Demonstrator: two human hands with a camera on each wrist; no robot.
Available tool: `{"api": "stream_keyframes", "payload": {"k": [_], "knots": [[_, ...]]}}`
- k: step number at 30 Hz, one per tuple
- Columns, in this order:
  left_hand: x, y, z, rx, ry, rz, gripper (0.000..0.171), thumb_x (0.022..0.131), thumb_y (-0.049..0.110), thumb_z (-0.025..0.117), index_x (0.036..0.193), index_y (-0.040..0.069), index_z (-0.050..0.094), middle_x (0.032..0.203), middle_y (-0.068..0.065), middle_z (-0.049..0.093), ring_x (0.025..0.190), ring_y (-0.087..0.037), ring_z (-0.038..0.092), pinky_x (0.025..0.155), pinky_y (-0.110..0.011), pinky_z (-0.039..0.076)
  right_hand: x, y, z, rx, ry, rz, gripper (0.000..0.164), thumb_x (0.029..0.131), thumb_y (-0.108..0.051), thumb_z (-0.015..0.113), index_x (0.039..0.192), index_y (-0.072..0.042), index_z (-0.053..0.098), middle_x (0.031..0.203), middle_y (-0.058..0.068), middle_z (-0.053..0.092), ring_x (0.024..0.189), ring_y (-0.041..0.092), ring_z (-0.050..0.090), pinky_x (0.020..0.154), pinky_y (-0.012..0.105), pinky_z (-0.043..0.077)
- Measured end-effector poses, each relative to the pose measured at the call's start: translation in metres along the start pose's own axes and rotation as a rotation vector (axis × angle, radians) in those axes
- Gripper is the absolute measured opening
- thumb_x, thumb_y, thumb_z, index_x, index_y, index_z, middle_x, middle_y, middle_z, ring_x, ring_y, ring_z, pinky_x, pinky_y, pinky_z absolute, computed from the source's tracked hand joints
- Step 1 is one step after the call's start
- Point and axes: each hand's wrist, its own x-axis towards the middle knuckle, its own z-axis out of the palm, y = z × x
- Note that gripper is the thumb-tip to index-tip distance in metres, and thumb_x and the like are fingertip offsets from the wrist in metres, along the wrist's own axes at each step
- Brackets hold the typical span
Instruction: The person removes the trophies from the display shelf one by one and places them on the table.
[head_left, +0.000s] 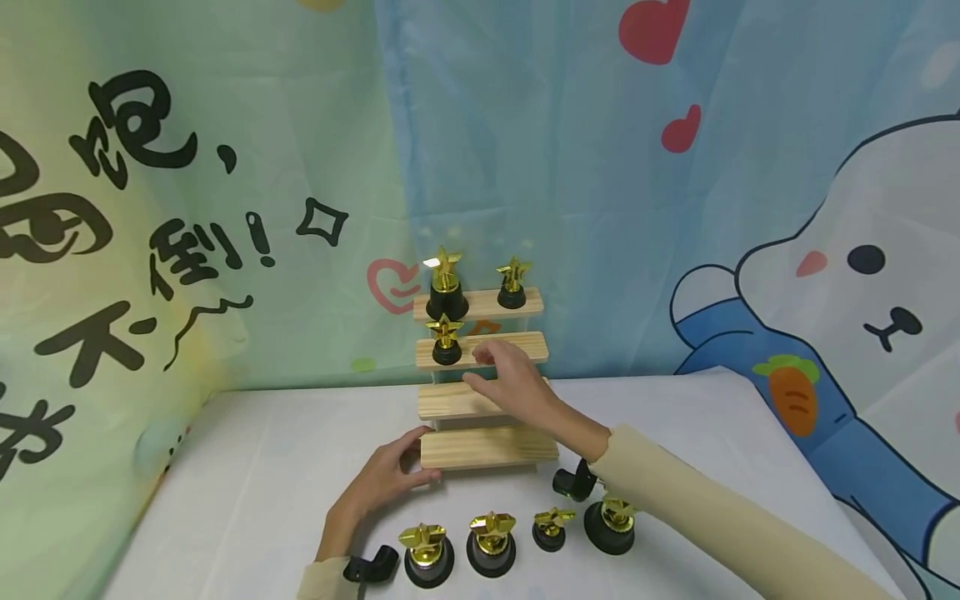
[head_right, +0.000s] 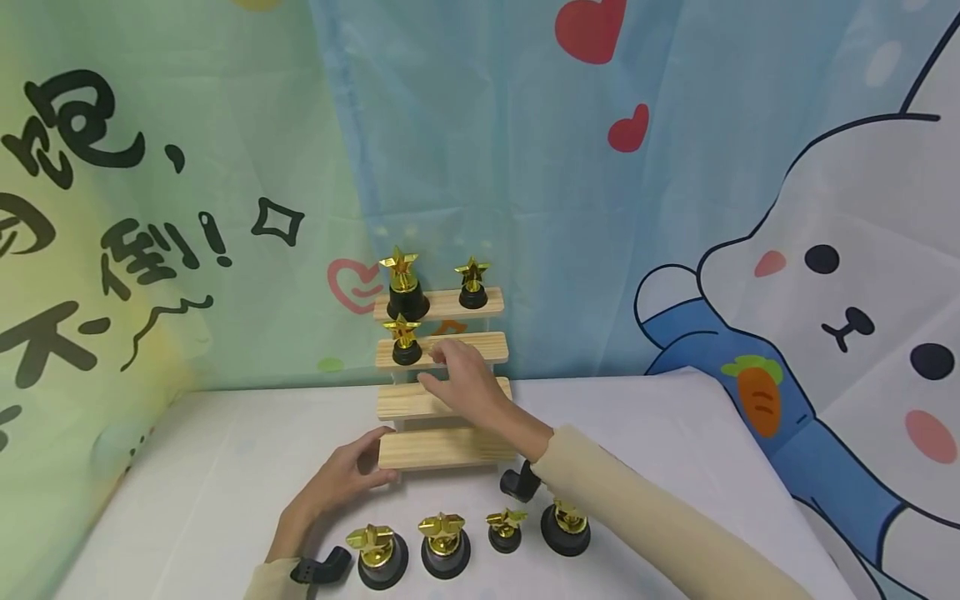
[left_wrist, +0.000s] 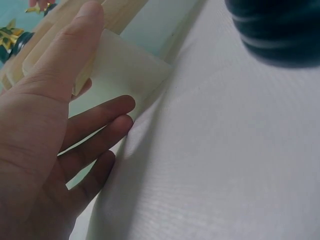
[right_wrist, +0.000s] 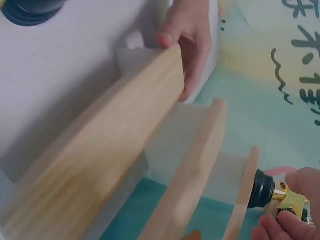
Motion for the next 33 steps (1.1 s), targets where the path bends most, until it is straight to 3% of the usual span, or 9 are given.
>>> {"api": "stream_keyframes", "payload": {"k": [9, 14, 24, 33], "knots": [[-0.001, -0.001, 0.002, 0.02, -0.008, 0.018, 0.06, 0.081, 0.04, 0.077, 0.134, 0.029, 0.052, 0.103, 0.011, 0.069, 0.1, -0.006, 0.062, 0.098, -0.04, 0.049, 0.023, -0.003, 0.006, 0.016, 0.014, 0.065, 0.046, 0.089, -0.032, 0.07, 0.121, -0.003, 0.058, 0.12, 0.013, 0.061, 0.112, 0.028, 0.058, 0.094, 0.044, 0.05], [-0.001, -0.001, 0.0, 0.018, -0.008, 0.009, 0.063, 0.08, 0.043, 0.077, 0.136, 0.028, 0.051, 0.104, 0.011, 0.069, 0.103, -0.008, 0.062, 0.1, -0.041, 0.048, 0.031, -0.006, 0.011, -0.016, 0.019, 0.065, 0.044, 0.088, -0.035, 0.071, 0.116, -0.003, 0.059, 0.113, 0.013, 0.061, 0.102, 0.026, 0.057, 0.088, 0.041, 0.05], [-0.001, 0.0, -0.001, 0.007, -0.013, -0.007, 0.064, 0.079, 0.045, 0.076, 0.136, 0.026, 0.052, 0.104, 0.011, 0.069, 0.103, -0.009, 0.061, 0.1, -0.042, 0.047, 0.042, -0.008, 0.022, -0.032, -0.009, 0.154, 0.044, 0.084, -0.037, 0.074, 0.109, -0.005, 0.058, 0.106, 0.011, 0.061, 0.087, 0.021, 0.053, 0.077, 0.035, 0.047], [0.0, -0.002, 0.0, 0.012, -0.016, -0.018, 0.062, 0.079, 0.041, 0.078, 0.134, 0.03, 0.052, 0.104, 0.013, 0.069, 0.102, -0.006, 0.061, 0.1, -0.04, 0.048, 0.047, -0.009, 0.027, -0.088, 0.029, 0.115, 0.038, 0.084, -0.032, 0.075, 0.102, -0.004, 0.057, 0.094, 0.009, 0.06, 0.078, 0.019, 0.052, 0.069, 0.031, 0.044]]}}
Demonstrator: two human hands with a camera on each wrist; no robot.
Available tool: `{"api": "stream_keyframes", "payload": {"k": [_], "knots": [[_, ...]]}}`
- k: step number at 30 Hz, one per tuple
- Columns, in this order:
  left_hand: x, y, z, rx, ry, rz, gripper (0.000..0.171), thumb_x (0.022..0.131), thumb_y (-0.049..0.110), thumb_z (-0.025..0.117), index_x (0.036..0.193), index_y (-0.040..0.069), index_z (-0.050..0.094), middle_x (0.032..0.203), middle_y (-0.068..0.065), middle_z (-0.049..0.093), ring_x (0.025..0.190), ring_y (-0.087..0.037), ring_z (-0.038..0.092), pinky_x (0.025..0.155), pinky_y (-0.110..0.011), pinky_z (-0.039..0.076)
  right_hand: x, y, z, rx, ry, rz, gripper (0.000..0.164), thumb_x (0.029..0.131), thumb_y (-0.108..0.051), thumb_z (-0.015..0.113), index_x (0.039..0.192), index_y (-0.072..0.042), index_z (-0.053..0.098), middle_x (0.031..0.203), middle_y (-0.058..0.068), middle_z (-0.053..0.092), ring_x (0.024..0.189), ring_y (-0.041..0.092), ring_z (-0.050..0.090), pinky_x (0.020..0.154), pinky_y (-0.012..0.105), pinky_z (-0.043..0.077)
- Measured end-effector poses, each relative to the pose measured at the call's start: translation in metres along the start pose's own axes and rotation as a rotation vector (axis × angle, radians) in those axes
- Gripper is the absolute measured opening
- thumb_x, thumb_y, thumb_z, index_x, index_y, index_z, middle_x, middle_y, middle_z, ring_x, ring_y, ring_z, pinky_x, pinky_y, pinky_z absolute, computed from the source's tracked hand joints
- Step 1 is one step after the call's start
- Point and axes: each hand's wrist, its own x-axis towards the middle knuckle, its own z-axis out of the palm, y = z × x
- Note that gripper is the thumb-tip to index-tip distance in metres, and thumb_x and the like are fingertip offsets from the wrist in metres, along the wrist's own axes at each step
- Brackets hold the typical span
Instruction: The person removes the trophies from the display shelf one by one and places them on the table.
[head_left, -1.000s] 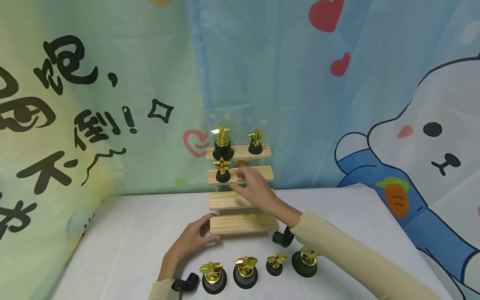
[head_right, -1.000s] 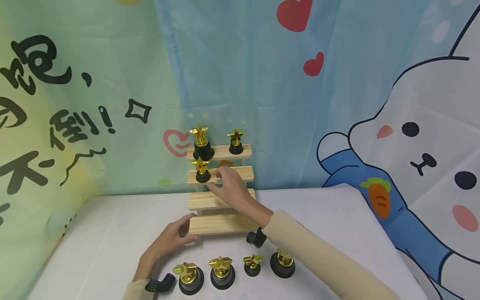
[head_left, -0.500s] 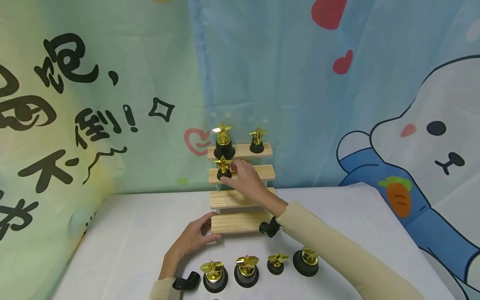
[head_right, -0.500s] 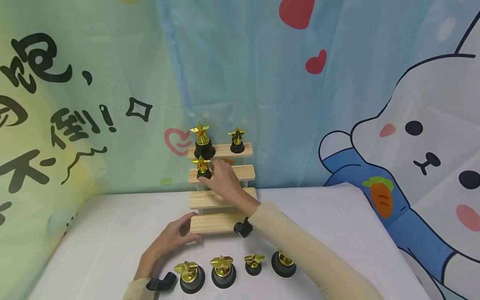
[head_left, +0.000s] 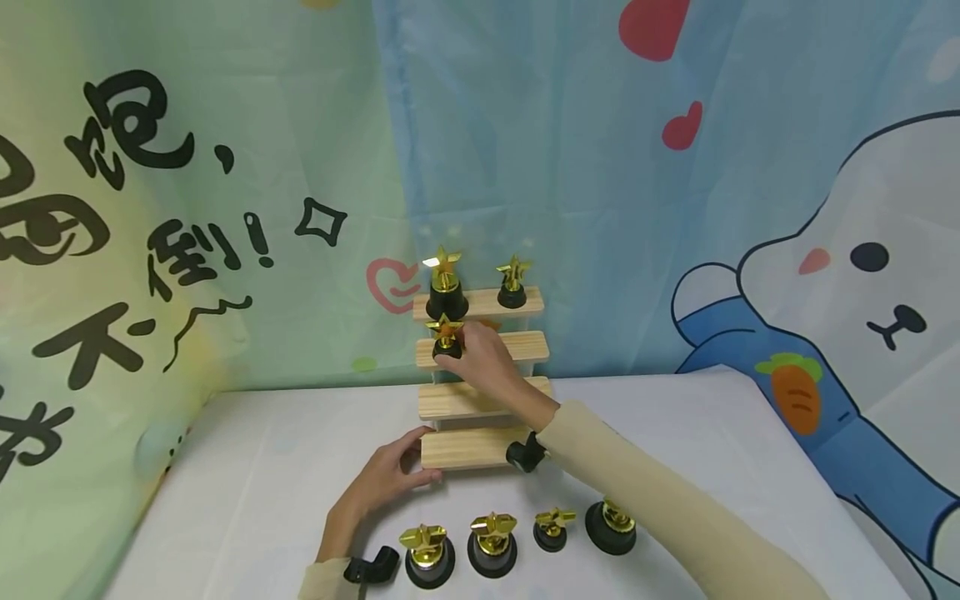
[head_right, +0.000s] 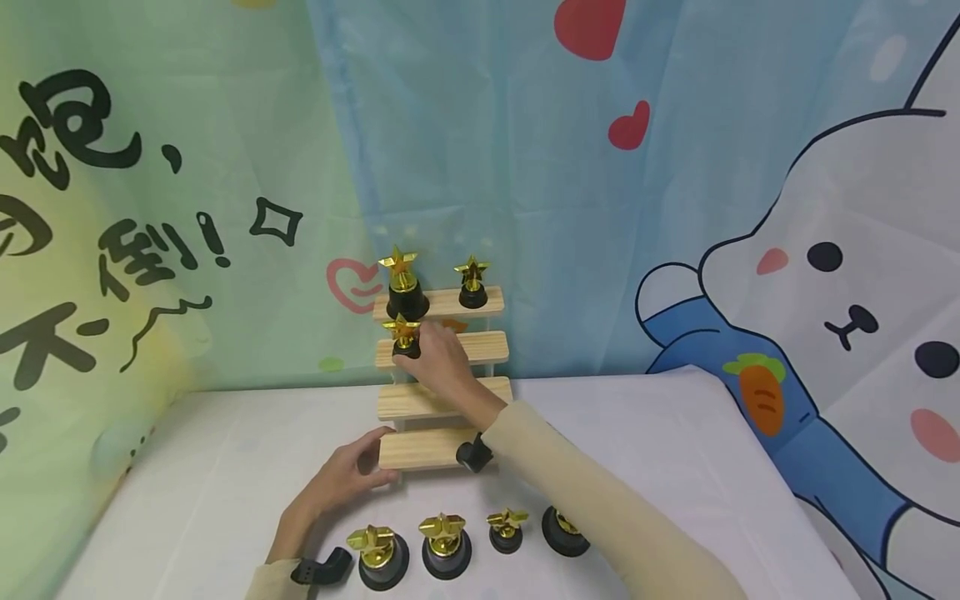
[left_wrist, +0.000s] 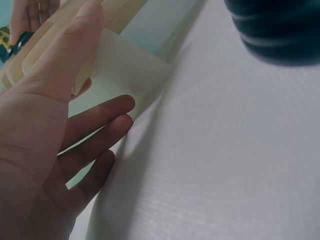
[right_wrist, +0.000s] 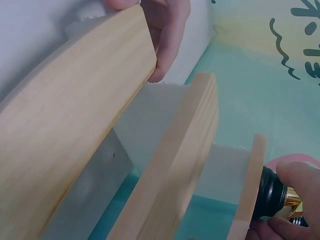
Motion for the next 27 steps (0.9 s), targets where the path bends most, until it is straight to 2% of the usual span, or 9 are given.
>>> {"api": "stream_keyframes", "payload": {"k": [4, 10, 19, 27], "knots": [[-0.0003, 0.0005, -0.0002, -0.006, -0.011, 0.001, 0.063, 0.08, 0.043, 0.077, 0.136, 0.028, 0.051, 0.108, 0.011, 0.069, 0.106, -0.009, 0.061, 0.101, -0.043, 0.047, 0.0004, -0.0005, 0.0011, -0.042, 0.009, -0.008, 0.038, 0.084, -0.032, 0.076, 0.103, -0.003, 0.06, 0.096, 0.01, 0.062, 0.082, 0.02, 0.056, 0.073, 0.034, 0.049], [0.0005, 0.0015, -0.0005, 0.003, -0.007, -0.002, 0.064, 0.081, 0.043, 0.076, 0.137, 0.026, 0.051, 0.108, 0.009, 0.069, 0.108, -0.012, 0.062, 0.102, -0.046, 0.046, 0.0009, -0.0008, 0.0008, -0.092, 0.016, -0.018, 0.036, 0.083, -0.034, 0.076, 0.096, -0.002, 0.065, 0.096, 0.011, 0.063, 0.083, 0.021, 0.057, 0.074, 0.035, 0.05], [-0.0003, 0.003, 0.0, -0.032, -0.008, -0.029, 0.069, 0.079, 0.043, 0.078, 0.139, 0.021, 0.051, 0.109, 0.011, 0.068, 0.109, -0.01, 0.06, 0.107, -0.046, 0.043, 0.001, 0.0011, -0.0005, -0.065, -0.004, -0.007, 0.037, 0.083, -0.033, 0.075, 0.097, -0.001, 0.065, 0.097, 0.011, 0.063, 0.083, 0.021, 0.056, 0.075, 0.035, 0.05], [-0.0007, 0.0019, 0.0008, -0.016, -0.001, -0.033, 0.069, 0.079, 0.044, 0.078, 0.139, 0.023, 0.051, 0.108, 0.013, 0.067, 0.105, -0.008, 0.059, 0.102, -0.042, 0.046, -0.0007, 0.0034, -0.0044, -0.016, -0.023, -0.013, 0.034, 0.083, -0.033, 0.076, 0.091, -0.002, 0.063, 0.089, 0.01, 0.06, 0.074, 0.017, 0.052, 0.065, 0.028, 0.044]]}}
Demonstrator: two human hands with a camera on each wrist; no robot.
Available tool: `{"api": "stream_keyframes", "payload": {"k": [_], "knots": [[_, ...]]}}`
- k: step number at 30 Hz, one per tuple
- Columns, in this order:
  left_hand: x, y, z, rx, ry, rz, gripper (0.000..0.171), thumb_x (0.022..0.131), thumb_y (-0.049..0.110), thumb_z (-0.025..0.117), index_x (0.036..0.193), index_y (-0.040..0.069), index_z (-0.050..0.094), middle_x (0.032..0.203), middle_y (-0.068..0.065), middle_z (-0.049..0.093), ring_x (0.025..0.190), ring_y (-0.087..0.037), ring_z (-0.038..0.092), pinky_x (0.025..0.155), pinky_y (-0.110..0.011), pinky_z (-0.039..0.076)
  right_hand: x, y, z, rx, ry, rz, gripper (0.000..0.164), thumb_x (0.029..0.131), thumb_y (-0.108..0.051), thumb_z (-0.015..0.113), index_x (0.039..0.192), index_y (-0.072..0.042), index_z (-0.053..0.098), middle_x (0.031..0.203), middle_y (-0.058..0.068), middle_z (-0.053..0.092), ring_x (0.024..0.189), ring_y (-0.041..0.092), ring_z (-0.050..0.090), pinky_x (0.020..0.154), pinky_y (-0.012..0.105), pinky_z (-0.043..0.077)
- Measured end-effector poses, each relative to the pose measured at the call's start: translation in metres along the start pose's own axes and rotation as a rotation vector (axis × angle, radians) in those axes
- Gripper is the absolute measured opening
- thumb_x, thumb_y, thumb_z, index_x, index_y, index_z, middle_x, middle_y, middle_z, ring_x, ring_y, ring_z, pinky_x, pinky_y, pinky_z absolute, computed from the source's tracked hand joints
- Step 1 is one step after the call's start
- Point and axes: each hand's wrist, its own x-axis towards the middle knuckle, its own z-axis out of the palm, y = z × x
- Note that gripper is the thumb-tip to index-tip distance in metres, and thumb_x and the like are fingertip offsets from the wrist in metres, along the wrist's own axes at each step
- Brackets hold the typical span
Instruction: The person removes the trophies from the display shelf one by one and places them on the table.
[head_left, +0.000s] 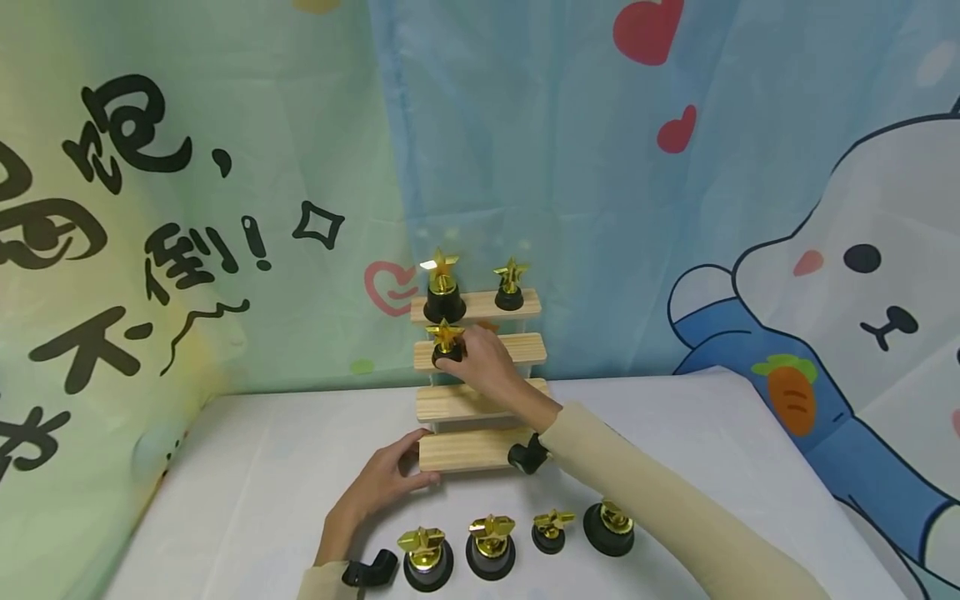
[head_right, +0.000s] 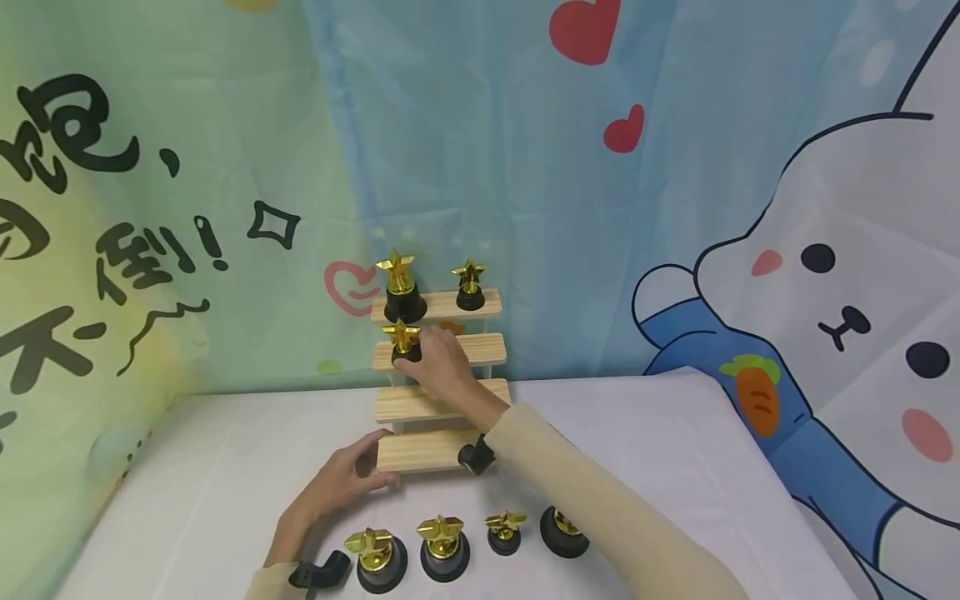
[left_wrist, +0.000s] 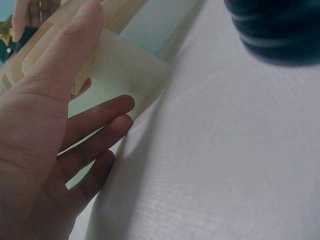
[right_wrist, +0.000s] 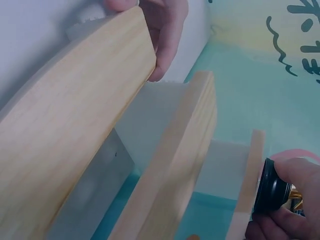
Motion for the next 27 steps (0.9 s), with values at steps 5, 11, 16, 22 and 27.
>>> {"api": "stream_keyframes", "payload": {"k": [5, 11, 16, 22, 27], "knots": [[-0.001, 0.0, 0.001, 0.003, 0.002, 0.0, 0.066, 0.078, 0.044, 0.078, 0.137, 0.027, 0.052, 0.106, 0.014, 0.067, 0.103, -0.007, 0.059, 0.101, -0.04, 0.047, -0.006, -0.003, -0.006, 0.017, -0.035, -0.002, 0.033, 0.083, -0.034, 0.076, 0.087, -0.004, 0.061, 0.087, 0.009, 0.057, 0.072, 0.017, 0.048, 0.063, 0.027, 0.038], [-0.002, -0.001, 0.0, 0.018, 0.016, 0.028, 0.061, 0.079, 0.041, 0.078, 0.134, 0.033, 0.052, 0.103, 0.015, 0.067, 0.099, -0.005, 0.06, 0.098, -0.037, 0.049, -0.026, -0.013, -0.018, 0.018, -0.086, -0.028, 0.041, 0.085, -0.036, 0.075, 0.107, -0.004, 0.061, 0.104, 0.012, 0.062, 0.09, 0.022, 0.059, 0.075, 0.035, 0.05], [-0.001, -0.001, -0.001, 0.007, 0.008, 0.026, 0.063, 0.079, 0.04, 0.078, 0.135, 0.03, 0.052, 0.105, 0.015, 0.067, 0.101, -0.005, 0.06, 0.1, -0.037, 0.048, -0.049, -0.022, -0.028, 0.059, -0.125, -0.065, 0.04, 0.084, -0.036, 0.075, 0.107, -0.007, 0.059, 0.106, 0.009, 0.061, 0.098, 0.025, 0.062, 0.08, 0.037, 0.053], [-0.001, 0.0, -0.001, -0.001, 0.013, 0.02, 0.064, 0.079, 0.041, 0.078, 0.136, 0.033, 0.051, 0.112, 0.013, 0.067, 0.108, -0.008, 0.06, 0.104, -0.041, 0.046, -0.074, -0.031, -0.035, 0.089, -0.157, -0.117, 0.036, 0.082, -0.035, 0.077, 0.101, -0.01, 0.061, 0.1, 0.005, 0.062, 0.093, 0.019, 0.061, 0.076, 0.03, 0.052], [-0.001, 0.0, -0.001, -0.021, 0.007, 0.003, 0.068, 0.078, 0.044, 0.078, 0.139, 0.037, 0.047, 0.113, 0.009, 0.067, 0.111, -0.01, 0.059, 0.106, -0.045, 0.044, -0.094, -0.036, -0.04, 0.106, -0.193, -0.154, 0.038, 0.082, -0.035, 0.077, 0.106, -0.011, 0.062, 0.099, 0.002, 0.062, 0.091, 0.016, 0.062, 0.075, 0.027, 0.052]]}}
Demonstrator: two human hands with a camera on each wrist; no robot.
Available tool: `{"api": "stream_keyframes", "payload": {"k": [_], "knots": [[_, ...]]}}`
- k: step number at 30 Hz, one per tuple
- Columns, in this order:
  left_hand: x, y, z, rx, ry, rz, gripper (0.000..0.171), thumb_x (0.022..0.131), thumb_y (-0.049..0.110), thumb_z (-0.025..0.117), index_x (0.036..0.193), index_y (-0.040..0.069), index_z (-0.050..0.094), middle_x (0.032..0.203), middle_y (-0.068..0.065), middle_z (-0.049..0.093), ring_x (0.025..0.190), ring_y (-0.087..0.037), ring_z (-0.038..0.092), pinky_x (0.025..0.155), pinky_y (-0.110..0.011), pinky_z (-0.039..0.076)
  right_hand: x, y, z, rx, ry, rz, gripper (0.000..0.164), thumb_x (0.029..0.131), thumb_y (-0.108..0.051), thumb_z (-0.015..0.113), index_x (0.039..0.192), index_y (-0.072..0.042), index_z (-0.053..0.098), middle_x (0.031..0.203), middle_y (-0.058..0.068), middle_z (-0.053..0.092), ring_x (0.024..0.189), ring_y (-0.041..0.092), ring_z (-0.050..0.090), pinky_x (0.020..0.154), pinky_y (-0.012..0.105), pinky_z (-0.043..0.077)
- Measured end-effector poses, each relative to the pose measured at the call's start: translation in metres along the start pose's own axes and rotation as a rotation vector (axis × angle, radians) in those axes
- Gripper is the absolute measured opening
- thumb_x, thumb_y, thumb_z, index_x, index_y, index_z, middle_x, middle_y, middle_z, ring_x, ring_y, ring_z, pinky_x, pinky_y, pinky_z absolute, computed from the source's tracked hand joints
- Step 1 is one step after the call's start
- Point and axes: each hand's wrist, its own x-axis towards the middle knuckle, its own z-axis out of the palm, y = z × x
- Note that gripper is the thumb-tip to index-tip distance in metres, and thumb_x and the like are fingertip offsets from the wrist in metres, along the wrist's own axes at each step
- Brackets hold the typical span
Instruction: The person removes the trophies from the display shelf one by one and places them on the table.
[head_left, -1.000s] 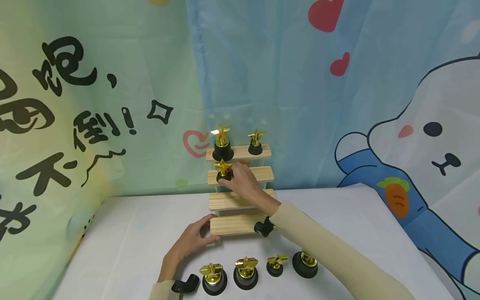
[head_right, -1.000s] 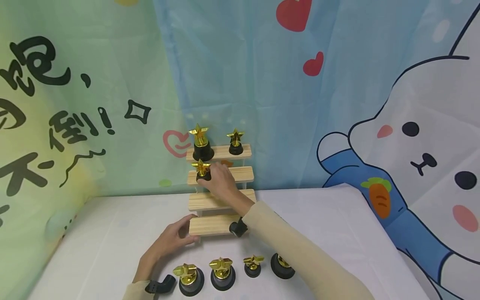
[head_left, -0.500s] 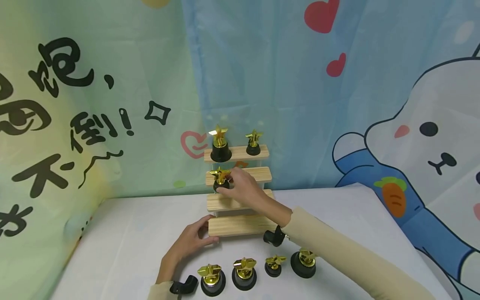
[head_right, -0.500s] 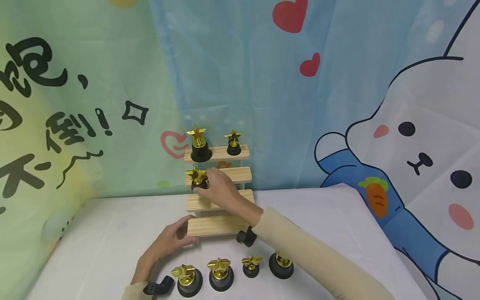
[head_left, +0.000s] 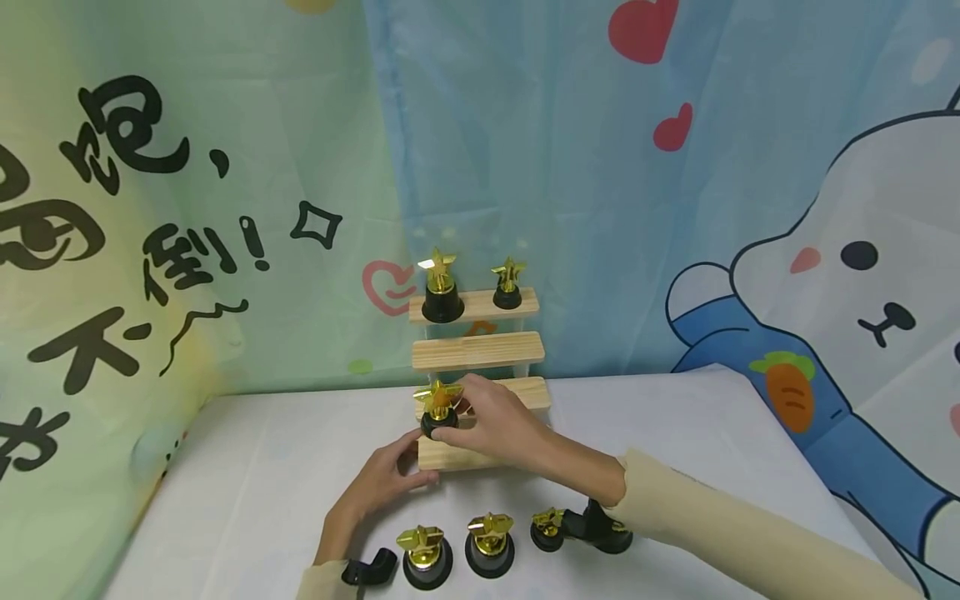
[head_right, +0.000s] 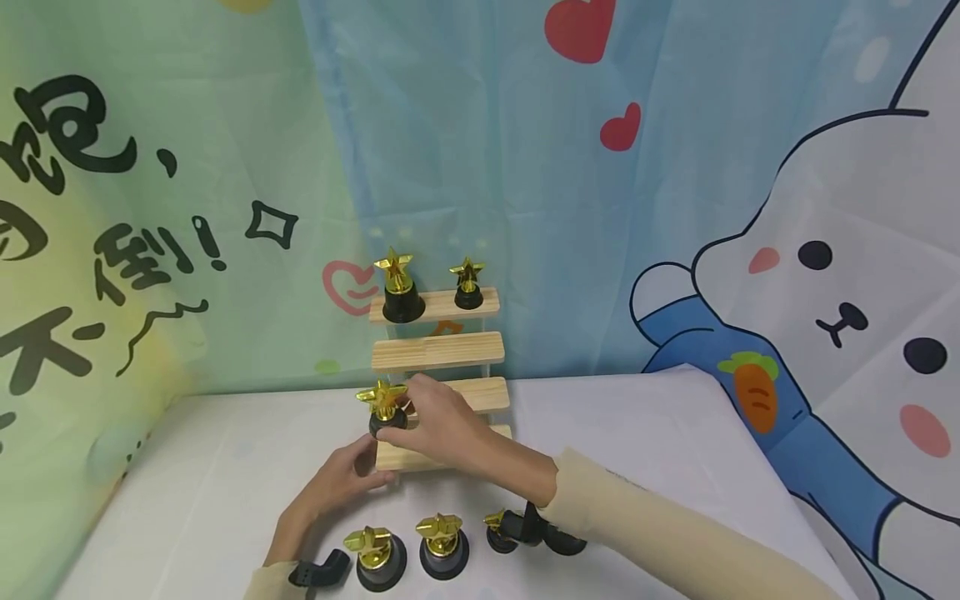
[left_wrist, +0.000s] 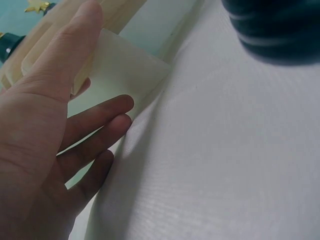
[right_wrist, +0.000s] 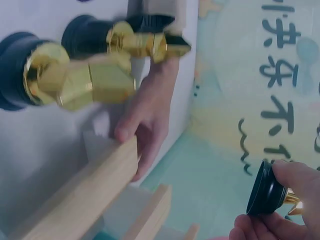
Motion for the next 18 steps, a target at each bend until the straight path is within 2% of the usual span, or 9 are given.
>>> {"api": "stream_keyframes", "payload": {"k": [3, 7, 13, 18], "knots": [[0.0, 0.0, 0.0, -0.004, -0.004, -0.001, 0.069, 0.078, 0.046, 0.078, 0.139, 0.037, 0.047, 0.116, 0.008, 0.068, 0.113, -0.011, 0.06, 0.107, -0.045, 0.044, -0.009, -0.003, -0.001, 0.014, -0.017, -0.022, 0.038, 0.082, -0.035, 0.077, 0.107, -0.011, 0.063, 0.101, 0.001, 0.062, 0.092, 0.015, 0.062, 0.077, 0.028, 0.053], [0.0, 0.0, 0.0, 0.02, 0.008, 0.007, 0.068, 0.078, 0.05, 0.076, 0.138, 0.032, 0.05, 0.114, 0.007, 0.068, 0.111, -0.012, 0.06, 0.104, -0.044, 0.046, -0.022, -0.007, -0.003, 0.026, -0.029, -0.055, 0.036, 0.082, -0.035, 0.077, 0.107, -0.012, 0.063, 0.104, 0.0, 0.064, 0.095, 0.016, 0.063, 0.08, 0.028, 0.053], [-0.001, 0.0, 0.0, 0.035, 0.016, 0.042, 0.067, 0.079, 0.044, 0.078, 0.137, 0.024, 0.052, 0.109, 0.007, 0.069, 0.107, -0.012, 0.062, 0.102, -0.04, 0.048, -0.036, -0.014, -0.006, 0.093, -0.07, -0.074, 0.035, 0.084, -0.033, 0.076, 0.111, -0.016, 0.062, 0.104, -0.004, 0.062, 0.097, 0.015, 0.062, 0.077, 0.023, 0.053], [-0.001, -0.002, 0.001, 0.042, 0.01, 0.068, 0.062, 0.08, 0.044, 0.076, 0.135, 0.026, 0.052, 0.114, 0.007, 0.068, 0.106, -0.011, 0.062, 0.099, -0.037, 0.051, -0.045, -0.017, -0.007, 0.131, -0.106, -0.08, 0.034, 0.085, -0.035, 0.074, 0.111, -0.017, 0.061, 0.105, -0.004, 0.061, 0.097, 0.014, 0.06, 0.078, 0.024, 0.054]]}}
